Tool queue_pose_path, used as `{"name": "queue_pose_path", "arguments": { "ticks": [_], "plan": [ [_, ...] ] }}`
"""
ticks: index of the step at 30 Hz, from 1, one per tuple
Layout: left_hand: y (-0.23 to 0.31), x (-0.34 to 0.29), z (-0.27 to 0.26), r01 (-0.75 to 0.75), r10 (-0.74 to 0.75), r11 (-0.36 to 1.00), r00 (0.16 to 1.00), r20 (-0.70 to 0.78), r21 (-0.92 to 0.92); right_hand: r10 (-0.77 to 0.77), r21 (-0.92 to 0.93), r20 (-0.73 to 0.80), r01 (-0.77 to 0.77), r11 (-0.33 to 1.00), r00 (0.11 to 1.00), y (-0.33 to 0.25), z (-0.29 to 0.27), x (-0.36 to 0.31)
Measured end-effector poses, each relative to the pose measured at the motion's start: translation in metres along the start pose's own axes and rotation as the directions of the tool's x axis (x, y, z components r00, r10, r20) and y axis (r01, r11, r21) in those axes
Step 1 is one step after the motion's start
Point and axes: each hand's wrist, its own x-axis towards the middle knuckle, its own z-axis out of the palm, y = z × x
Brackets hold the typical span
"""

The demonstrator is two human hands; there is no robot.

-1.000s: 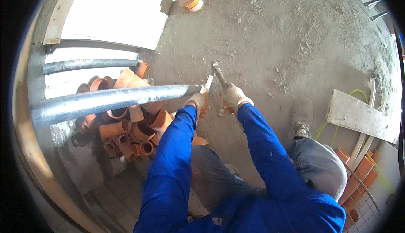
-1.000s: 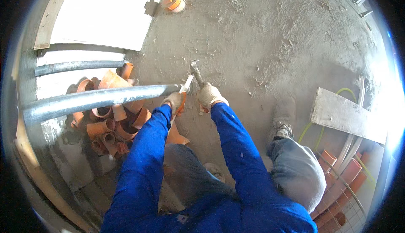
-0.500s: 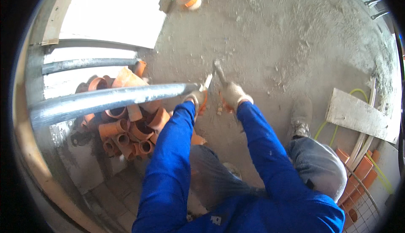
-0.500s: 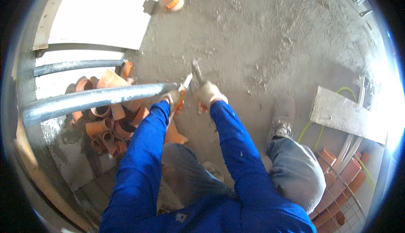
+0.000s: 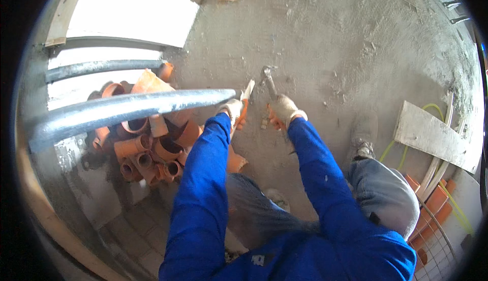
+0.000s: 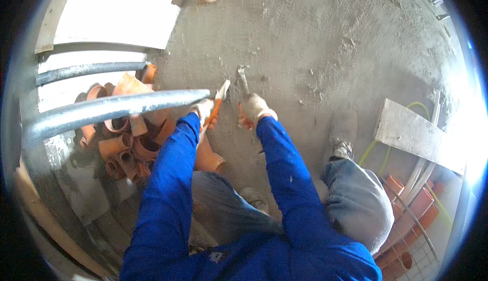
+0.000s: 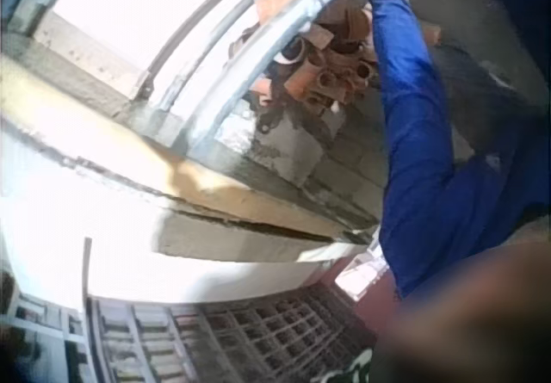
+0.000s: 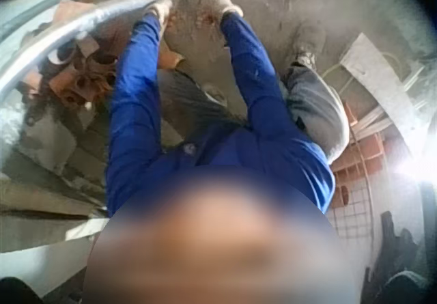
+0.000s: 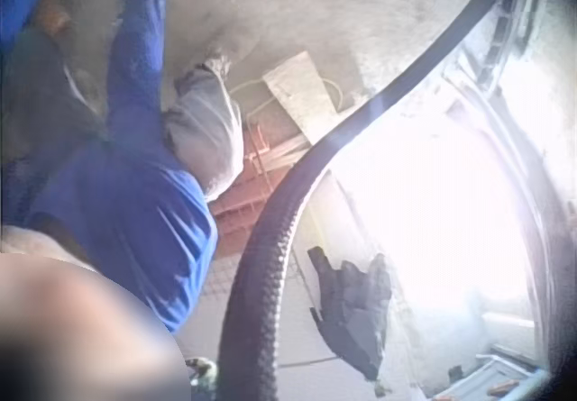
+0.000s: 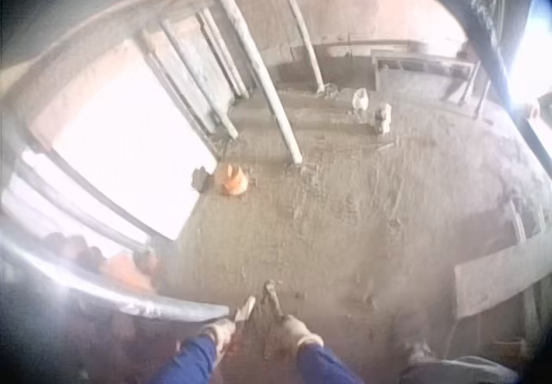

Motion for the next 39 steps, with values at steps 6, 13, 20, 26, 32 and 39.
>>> {"name": "queue_pose_path", "arguments": {
  "ticks": [6, 13, 20, 26, 32, 39],
  "plan": [
    [-0.095, 0.004, 0.006, -0.130, 0.161, 0.883, 0.987, -0.030, 0.452, -0.020, 0.272, -0.099, 0.047, 0.961, 0.995, 0.019, -0.015, -0.003],
    [-0.130, -0.037, -0.018, -0.068, 0.052, 0.902, 0.997, 0.048, 0.427, -0.038, 0.232, -0.116, 0.064, 0.971, 0.993, 0.019, 0.000, -0.018],
    [-0.085, -0.006, 0.016, -0.296, 0.298, 0.954, 0.953, -0.051, 0.040, -0.010, 0.240, -0.129, 0.041, 0.970, 0.992, 0.023, -0.002, -0.008],
    [-0.088, -0.016, 0.048, -0.014, 0.030, 0.969, 0.998, 0.060, -0.245, -0.025, 0.255, -0.157, 0.065, 0.965, 0.987, 0.026, -0.002, -0.009],
    [-0.099, -0.028, 0.008, -0.121, 0.127, 0.971, 0.992, -0.015, 0.207, -0.031, 0.251, -0.142, 0.066, 0.966, 0.989, 0.024, 0.001, -0.014],
    [-0.091, -0.009, 0.004, -0.071, 0.070, 0.990, 0.997, -0.012, -0.122, -0.043, 0.257, -0.152, 0.081, 0.963, 0.987, 0.032, 0.006, -0.012]
  ]
}}
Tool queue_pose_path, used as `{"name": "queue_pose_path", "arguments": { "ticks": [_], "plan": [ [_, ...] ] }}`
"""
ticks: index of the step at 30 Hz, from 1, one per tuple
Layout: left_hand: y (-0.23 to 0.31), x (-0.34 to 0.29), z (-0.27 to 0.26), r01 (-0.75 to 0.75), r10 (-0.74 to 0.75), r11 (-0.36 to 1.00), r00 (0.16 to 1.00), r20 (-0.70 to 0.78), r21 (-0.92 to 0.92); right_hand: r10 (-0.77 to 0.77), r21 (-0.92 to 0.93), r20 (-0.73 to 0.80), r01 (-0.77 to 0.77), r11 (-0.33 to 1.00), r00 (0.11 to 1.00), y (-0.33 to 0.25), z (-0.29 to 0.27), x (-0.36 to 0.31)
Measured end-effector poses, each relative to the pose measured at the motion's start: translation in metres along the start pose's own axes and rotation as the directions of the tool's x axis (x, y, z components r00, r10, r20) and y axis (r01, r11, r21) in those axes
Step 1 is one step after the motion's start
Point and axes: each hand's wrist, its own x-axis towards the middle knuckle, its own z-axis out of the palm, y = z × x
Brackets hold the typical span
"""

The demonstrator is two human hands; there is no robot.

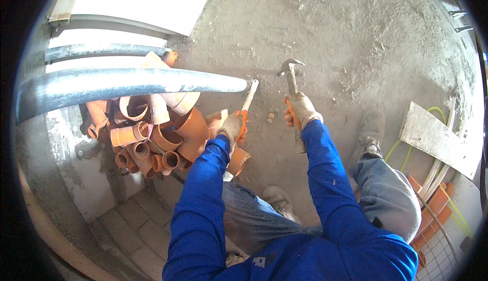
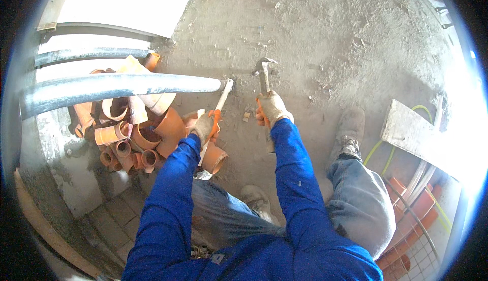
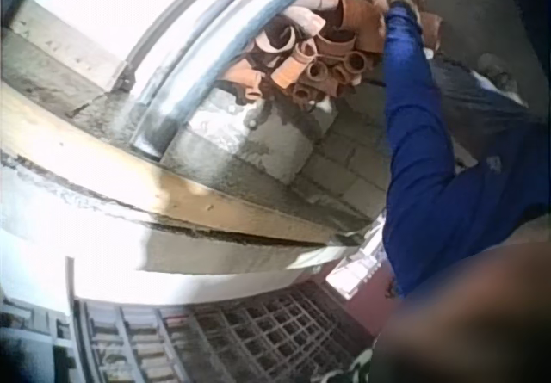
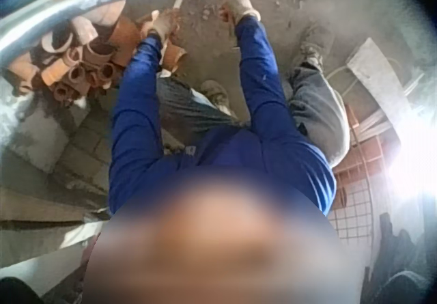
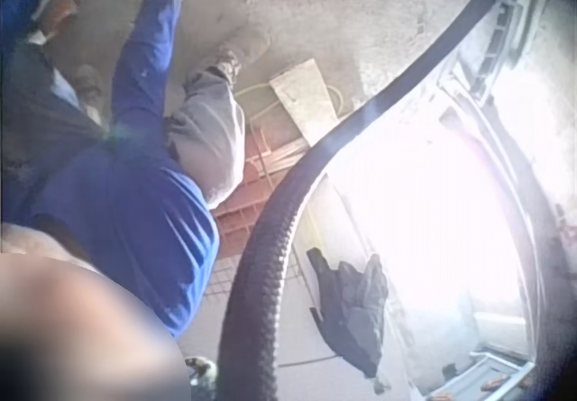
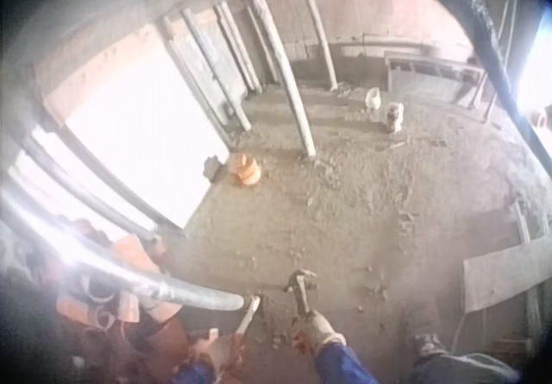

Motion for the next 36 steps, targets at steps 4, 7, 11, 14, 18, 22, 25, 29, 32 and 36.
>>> {"name": "queue_pose_path", "arguments": {
  "ticks": [4, 7, 11, 14, 18, 22, 25, 29, 32, 36],
  "plan": [
    [0.019, -0.004, -0.002, -0.043, 0.047, 0.985, 0.999, -0.019, 0.170, -0.026, -0.055, -0.022, 0.025, 0.998, 0.999, 0.001, 0.003, -0.015],
    [0.040, -0.005, -0.003, 0.004, -0.006, 0.982, 1.000, 0.006, 0.188, -0.052, -0.089, -0.037, 0.048, 0.995, 0.998, -0.011, 0.009, -0.034],
    [0.064, -0.003, -0.012, 0.060, -0.084, 0.981, 0.988, 0.128, 0.183, -0.335, -0.074, -0.040, 0.332, 0.940, 0.941, -0.041, 0.017, -0.058],
    [0.073, 0.001, -0.014, 0.084, -0.105, 0.982, 0.987, 0.119, 0.171, -0.651, 0.001, -0.164, 0.660, 0.752, 0.742, -0.055, 0.023, -0.066],
    [0.083, 0.002, -0.009, 0.045, -0.077, 0.949, 0.993, 0.092, 0.313, -0.699, -0.126, -0.208, 0.690, 0.713, 0.684, -0.050, 0.028, -0.049],
    [0.094, -0.001, -0.001, 0.052, -0.026, 0.869, 0.998, -0.060, 0.492, -0.253, -0.454, -0.001, 0.225, 0.862, 0.967, -0.033, 0.028, -0.027],
    [0.098, 0.000, -0.001, 0.047, -0.030, 0.905, 0.998, -0.048, 0.422, -0.180, -0.370, -0.012, 0.163, 0.915, 0.984, -0.035, 0.018, -0.027],
    [0.100, 0.007, -0.004, 0.132, -0.162, 0.920, 0.985, 0.052, 0.368, -0.423, 0.122, -0.075, 0.430, 0.895, 0.903, -0.059, 0.002, -0.039],
    [0.104, 0.006, -0.005, 0.116, -0.145, 0.923, 0.988, 0.053, 0.366, -0.581, 0.289, -0.263, 0.638, 0.714, 0.770, -0.061, 0.005, -0.036],
    [0.113, -0.002, 0.002, 0.108, -0.070, 0.843, 0.993, -0.091, 0.527, -0.458, -0.213, -0.159, 0.422, 0.881, 0.875, -0.034, 0.022, -0.017]
  ]
}}
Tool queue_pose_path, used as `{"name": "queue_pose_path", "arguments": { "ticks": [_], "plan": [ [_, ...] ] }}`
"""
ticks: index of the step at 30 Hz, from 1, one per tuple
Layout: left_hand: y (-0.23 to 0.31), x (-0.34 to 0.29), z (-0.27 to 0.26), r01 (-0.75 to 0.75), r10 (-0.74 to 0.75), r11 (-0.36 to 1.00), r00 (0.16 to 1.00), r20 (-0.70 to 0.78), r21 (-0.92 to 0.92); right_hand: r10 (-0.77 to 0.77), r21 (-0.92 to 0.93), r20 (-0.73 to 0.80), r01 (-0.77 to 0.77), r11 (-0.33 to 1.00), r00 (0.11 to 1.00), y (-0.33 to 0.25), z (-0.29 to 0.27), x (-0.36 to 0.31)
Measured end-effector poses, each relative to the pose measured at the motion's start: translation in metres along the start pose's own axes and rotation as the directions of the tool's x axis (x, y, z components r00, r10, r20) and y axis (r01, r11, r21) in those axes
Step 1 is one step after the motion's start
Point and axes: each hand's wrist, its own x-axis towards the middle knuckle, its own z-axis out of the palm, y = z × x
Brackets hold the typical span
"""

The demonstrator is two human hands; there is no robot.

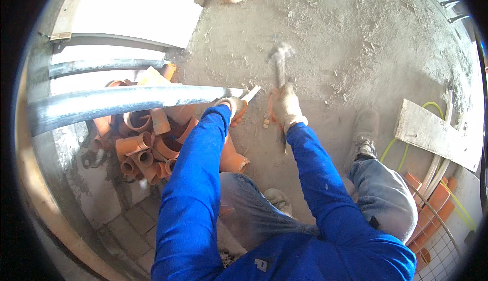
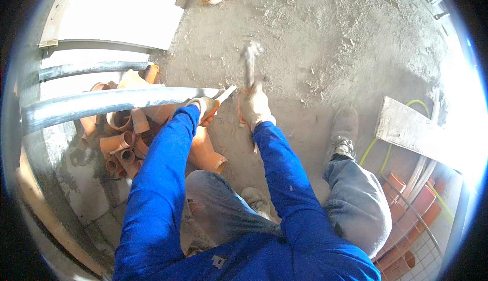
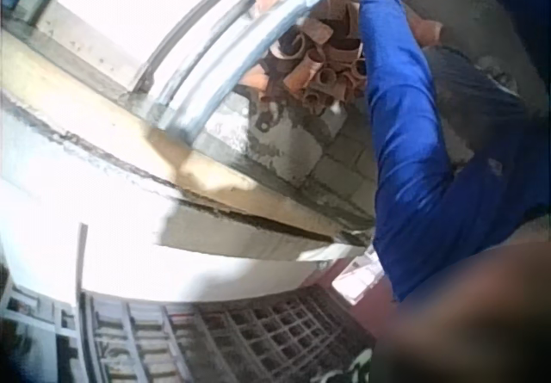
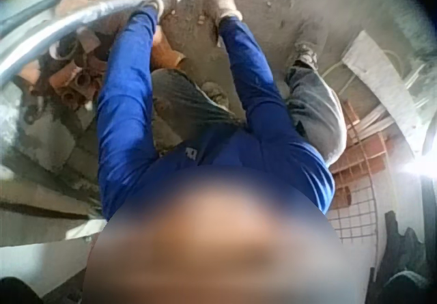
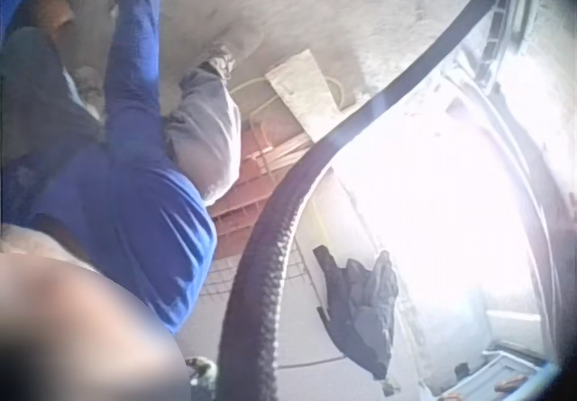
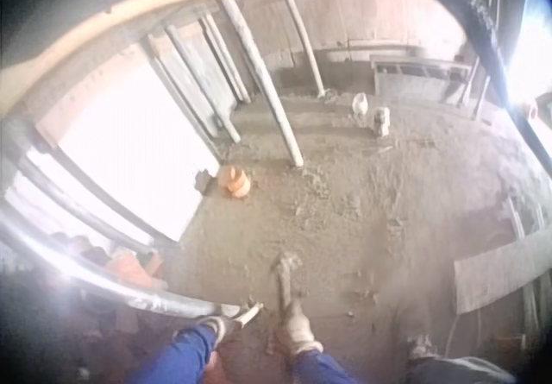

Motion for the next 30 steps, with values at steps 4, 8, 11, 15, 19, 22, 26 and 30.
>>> {"name": "queue_pose_path", "arguments": {
  "ticks": [4, 8, 11, 15, 19, 22, 26, 30],
  "plan": [
    [0.002, 0.006, -0.002, 0.031, -0.031, 0.979, 1.000, 0.002, -0.201, 0.116, -0.054, 0.348, -0.104, 0.993, 0.930, -0.001, -0.014, 0.013],
    [-0.004, 0.026, -0.004, 0.118, -0.040, 0.973, 0.932, 0.360, -0.197, 0.111, 0.379, 0.057, -0.124, 0.917, 0.992, -0.030, -0.039, 0.014],
    [-0.007, 0.025, -0.001, 0.128, -0.080, 0.958, 0.978, 0.190, -0.258, -0.036, 0.492, -0.136, 0.100, 0.865, 0.990, -0.030, -0.036, 0.011],
    [0.001, 0.009, 0.002, 0.002, -0.004, 0.999, 0.999, -0.037, -0.049, -0.121, -0.186, -0.103, 0.100, 0.977, 0.987, 0.003, 0.001, 0.007],
    [0.008, 0.014, -0.003, 0.140, -0.127, 0.964, 0.989, 0.071, -0.227, 0.330, 0.174, 0.358, -0.410, 0.895, 0.873, 0.009, -0.015, -0.001],
    [-0.002, 0.025, 0.003, -0.049, 0.049, 0.999, 0.998, 0.034, 0.013, 0.137, 0.366, 0.111, -0.169, 0.915, 0.984, -0.029, -0.033, 0.015],
    [0.002, 0.018, -0.001, 0.072, -0.041, 0.978, 0.986, 0.164, -0.193, 0.032, 0.431, -0.132, 0.029, 0.902, 0.991, -0.043, -0.032, 0.008],
    [0.020, -0.013, -0.003, -0.045, 0.050, 0.975, 0.999, -0.015, 0.219, 0.302, -0.205, 0.326, -0.245, 0.948, 0.896, -0.010, -0.016, -0.001]
  ]
}}
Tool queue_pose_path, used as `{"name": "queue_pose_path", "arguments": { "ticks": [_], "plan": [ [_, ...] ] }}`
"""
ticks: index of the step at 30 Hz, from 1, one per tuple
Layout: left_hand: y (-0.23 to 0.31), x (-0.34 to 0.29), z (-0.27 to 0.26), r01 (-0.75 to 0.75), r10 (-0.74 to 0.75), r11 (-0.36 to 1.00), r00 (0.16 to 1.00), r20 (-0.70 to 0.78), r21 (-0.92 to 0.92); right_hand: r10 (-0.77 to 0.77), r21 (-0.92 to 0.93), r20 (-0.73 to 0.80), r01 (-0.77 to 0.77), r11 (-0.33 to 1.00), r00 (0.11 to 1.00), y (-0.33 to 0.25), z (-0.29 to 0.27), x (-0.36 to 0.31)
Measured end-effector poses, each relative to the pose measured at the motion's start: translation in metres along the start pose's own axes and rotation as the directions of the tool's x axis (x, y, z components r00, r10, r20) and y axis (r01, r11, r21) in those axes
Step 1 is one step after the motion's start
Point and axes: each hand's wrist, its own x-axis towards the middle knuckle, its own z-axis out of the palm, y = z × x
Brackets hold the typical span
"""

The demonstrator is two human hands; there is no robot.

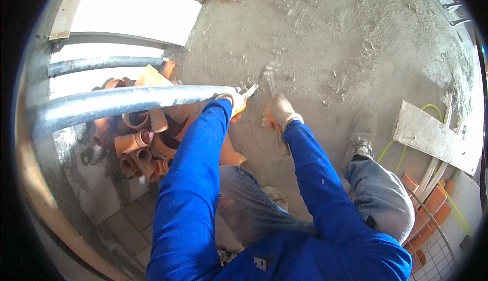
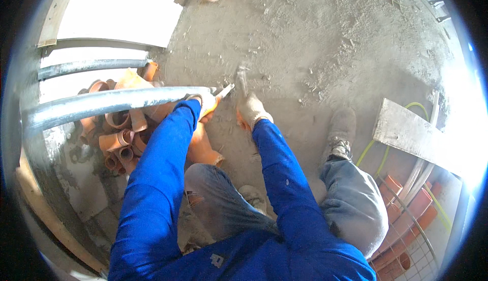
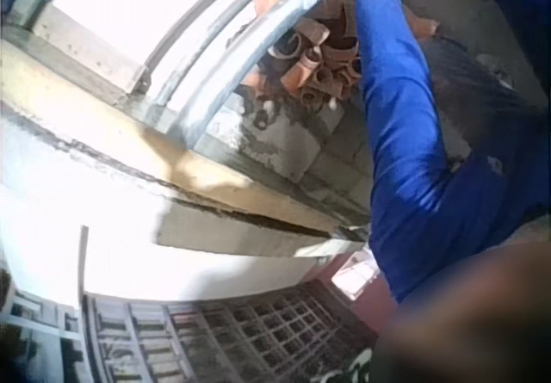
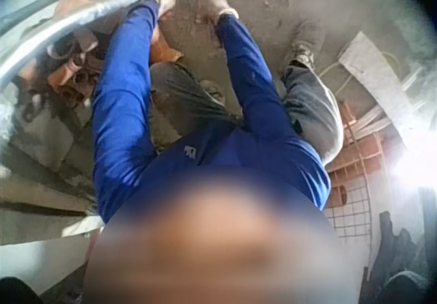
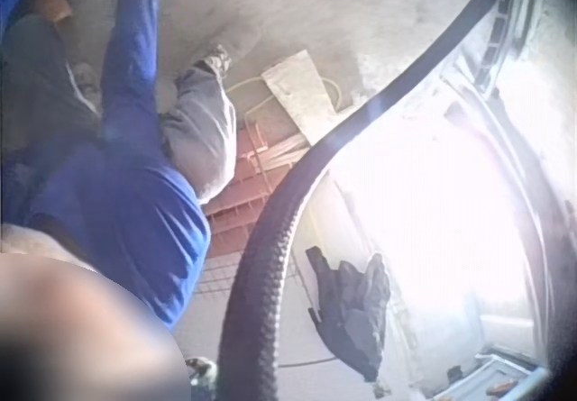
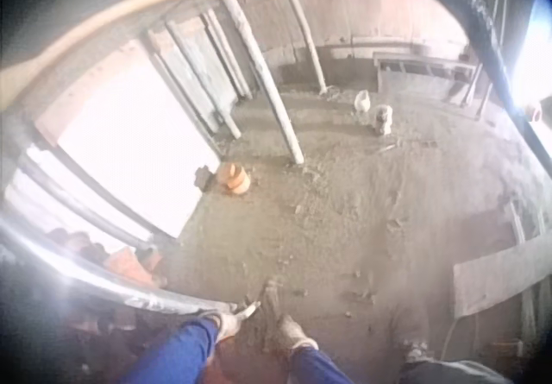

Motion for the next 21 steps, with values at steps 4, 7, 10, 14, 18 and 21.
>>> {"name": "queue_pose_path", "arguments": {
  "ticks": [4, 7, 10, 14, 18, 21],
  "plan": [
    [0.005, -0.011, 0.000, 0.080, -0.077, 0.989, 0.997, 0.027, -0.121, 0.074, 0.164, 0.122, -0.093, 0.982, 0.990, 0.017, -0.001, 0.015],
    [0.000, 0.000, 0.001, 0.079, -0.078, 0.991, 0.997, 0.006, -0.109, -0.086, 0.259, -0.272, 0.159, 0.953, 0.958, 0.011, -0.003, 0.018],
    [-0.004, 0.004, 0.006, 0.091, -0.087, 0.983, 0.996, 0.029, -0.160, -0.107, 0.445, -0.367, 0.275, 0.852, 0.924, 0.004, 0.002, 0.016],
    [-0.003, 0.002, 0.006, 0.079, -0.079, 0.996, 0.997, -0.004, -0.051, 0.022, 0.007, -0.019, -0.022, 1.000, 1.000, 0.014, 0.020, 0.013],
    [-0.033, 0.009, 0.017, -0.031, 0.027, 0.977, 0.999, -0.021, -0.211, 0.128, 0.452, 0.123, -0.170, 0.876, 0.984, 0.041, 0.026, 0.010],
    [-0.090, 0.027, 0.034, -0.003, 0.004, 1.000, 1.000, 0.020, -0.031, 0.119, 0.454, -0.044, -0.086, 0.887, 0.992, 0.057, 0.009, 0.011]
  ]
}}
